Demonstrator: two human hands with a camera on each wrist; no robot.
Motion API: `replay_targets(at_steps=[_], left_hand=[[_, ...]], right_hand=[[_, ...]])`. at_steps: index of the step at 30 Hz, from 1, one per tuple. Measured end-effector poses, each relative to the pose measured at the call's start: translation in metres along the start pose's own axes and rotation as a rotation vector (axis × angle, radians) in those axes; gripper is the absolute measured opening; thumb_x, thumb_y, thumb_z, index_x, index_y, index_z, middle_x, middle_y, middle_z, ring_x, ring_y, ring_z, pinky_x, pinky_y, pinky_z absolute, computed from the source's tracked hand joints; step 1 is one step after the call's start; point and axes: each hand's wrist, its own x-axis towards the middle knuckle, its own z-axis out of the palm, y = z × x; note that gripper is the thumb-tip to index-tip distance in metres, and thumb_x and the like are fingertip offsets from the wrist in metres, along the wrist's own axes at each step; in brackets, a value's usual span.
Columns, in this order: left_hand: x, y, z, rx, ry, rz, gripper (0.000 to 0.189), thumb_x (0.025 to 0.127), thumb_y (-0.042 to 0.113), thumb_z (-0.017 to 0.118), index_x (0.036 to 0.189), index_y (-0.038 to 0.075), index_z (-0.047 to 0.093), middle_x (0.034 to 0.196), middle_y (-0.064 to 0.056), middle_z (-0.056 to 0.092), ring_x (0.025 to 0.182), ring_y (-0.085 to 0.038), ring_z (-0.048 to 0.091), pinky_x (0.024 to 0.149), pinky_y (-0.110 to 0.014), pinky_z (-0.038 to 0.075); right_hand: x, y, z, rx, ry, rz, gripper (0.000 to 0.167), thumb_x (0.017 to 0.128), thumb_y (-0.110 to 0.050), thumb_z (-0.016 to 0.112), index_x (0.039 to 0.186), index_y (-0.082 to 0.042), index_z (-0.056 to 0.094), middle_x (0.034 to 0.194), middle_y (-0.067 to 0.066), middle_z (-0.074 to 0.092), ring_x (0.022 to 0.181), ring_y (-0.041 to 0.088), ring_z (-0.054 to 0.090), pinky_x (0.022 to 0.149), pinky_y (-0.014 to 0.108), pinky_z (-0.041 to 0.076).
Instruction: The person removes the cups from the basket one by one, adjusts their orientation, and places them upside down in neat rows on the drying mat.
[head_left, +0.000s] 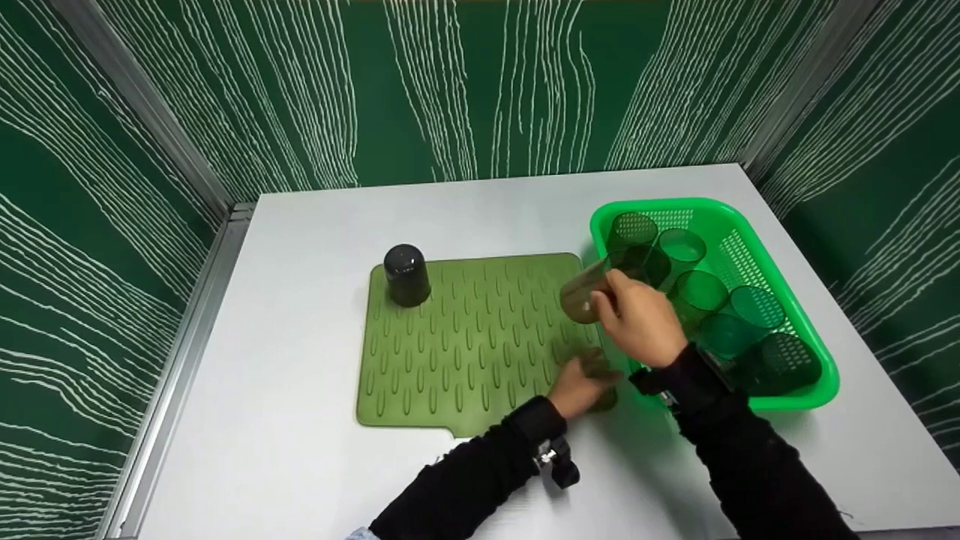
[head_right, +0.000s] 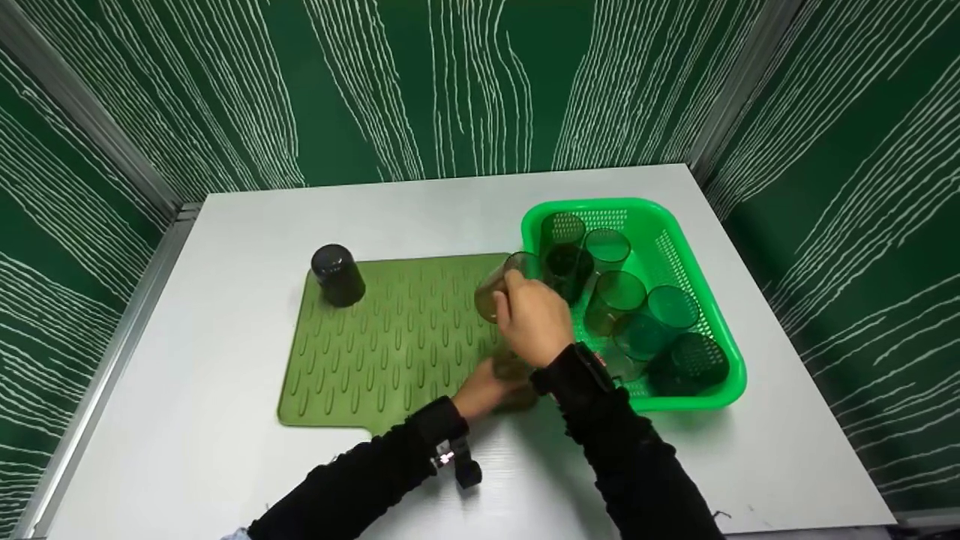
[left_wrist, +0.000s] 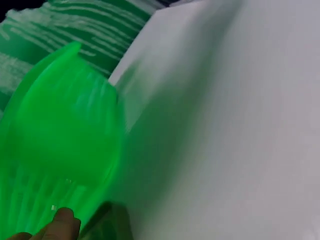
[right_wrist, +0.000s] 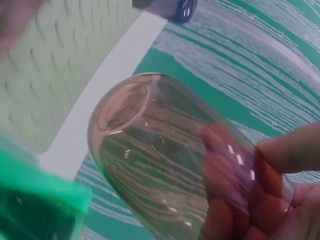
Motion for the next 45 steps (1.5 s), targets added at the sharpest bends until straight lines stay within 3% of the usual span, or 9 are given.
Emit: replay_targets(at_steps=[7,14,20,23,26,32,37,40,45], left_hand=[[0.001,0.008,-0.038,-0.421,0.127,-0.084,0.058,0.106,0.027,0.048,0.157,0.0,0.044,0.152,-0.024,0.058,0.126,-0.032,0.063,0.108,-0.048,0.055],[0.001,0.013,-0.069,-0.534,0.152,-0.047,0.061,0.115,0.045,0.038,0.159,0.004,0.041,0.144,-0.021,0.064,0.136,-0.037,0.06,0.125,-0.064,0.04],[0.0,0.013,-0.076,-0.641,0.138,0.006,0.034,0.117,0.04,0.04,0.119,0.015,0.062,0.091,0.006,0.072,0.08,-0.009,0.073,0.089,-0.036,0.062],[0.0,0.016,-0.076,-0.677,0.139,0.018,0.025,0.117,0.034,0.042,0.127,0.015,0.055,0.089,0.004,0.07,0.07,-0.008,0.071,0.077,-0.028,0.06],[0.0,0.019,-0.076,-0.687,0.14,0.029,0.022,0.116,0.027,0.046,0.131,0.011,0.051,0.087,0.002,0.071,0.068,-0.008,0.07,0.075,-0.026,0.058],[0.003,0.025,-0.078,-0.675,0.129,0.063,0.016,0.116,0.021,0.046,0.109,0.013,0.057,0.084,0.002,0.071,0.068,-0.007,0.069,0.071,-0.023,0.057],[0.005,0.033,-0.083,-0.62,0.146,0.044,0.016,0.116,0.02,0.048,0.125,0.008,0.052,0.089,0.001,0.062,0.069,-0.007,0.063,0.069,-0.021,0.056],[0.007,0.039,-0.089,-0.526,0.143,0.015,0.034,0.117,0.021,0.047,0.145,0.002,0.045,0.105,-0.004,0.059,0.083,-0.012,0.064,0.078,-0.027,0.059],[0.008,0.051,-0.101,-0.29,0.09,0.009,0.054,0.118,0.025,0.046,0.164,0.004,0.029,0.156,-0.026,0.043,0.128,-0.041,0.062,0.105,-0.056,0.06]], right_hand=[[-0.01,-0.007,0.026,0.063,0.037,-0.01,0.013,0.108,-0.001,0.063,0.097,-0.003,0.059,0.078,0.012,0.059,0.068,0.023,0.051,0.066,0.036,0.035],[-0.025,-0.013,0.052,0.12,0.054,-0.015,0.011,0.106,0.001,0.066,0.097,-0.002,0.061,0.086,0.016,0.068,0.08,0.033,0.069,0.07,0.046,0.056],[-0.035,-0.015,0.075,0.195,0.025,-0.021,0.011,0.104,0.002,0.068,0.097,-0.003,0.062,0.09,0.014,0.071,0.085,0.033,0.072,0.073,0.046,0.06],[-0.037,-0.015,0.083,0.22,0.038,-0.027,0.006,0.104,0.003,0.068,0.1,-0.001,0.065,0.093,0.015,0.073,0.087,0.034,0.073,0.075,0.048,0.062],[-0.038,-0.014,0.089,0.227,0.086,-0.053,0.004,0.102,0.005,0.069,0.104,0.003,0.066,0.095,0.017,0.073,0.089,0.036,0.074,0.077,0.051,0.064],[-0.037,-0.011,0.097,0.258,0.15,-0.093,0.008,0.101,0.008,0.068,0.108,0.006,0.066,0.097,0.019,0.073,0.091,0.037,0.074,0.079,0.05,0.065],[-0.039,-0.007,0.101,0.258,0.163,-0.095,0.007,0.101,0.008,0.069,0.103,0.004,0.064,0.094,0.018,0.073,0.088,0.034,0.074,0.076,0.047,0.065],[-0.041,-0.004,0.102,0.243,0.151,-0.078,0.007,0.101,0.005,0.07,0.103,0.003,0.063,0.095,0.018,0.073,0.086,0.033,0.072,0.074,0.046,0.062],[-0.042,0.001,0.1,0.242,0.129,-0.027,0.011,0.103,0.001,0.07,0.112,0.005,0.067,0.105,0.022,0.075,0.095,0.037,0.074,0.081,0.052,0.062]])
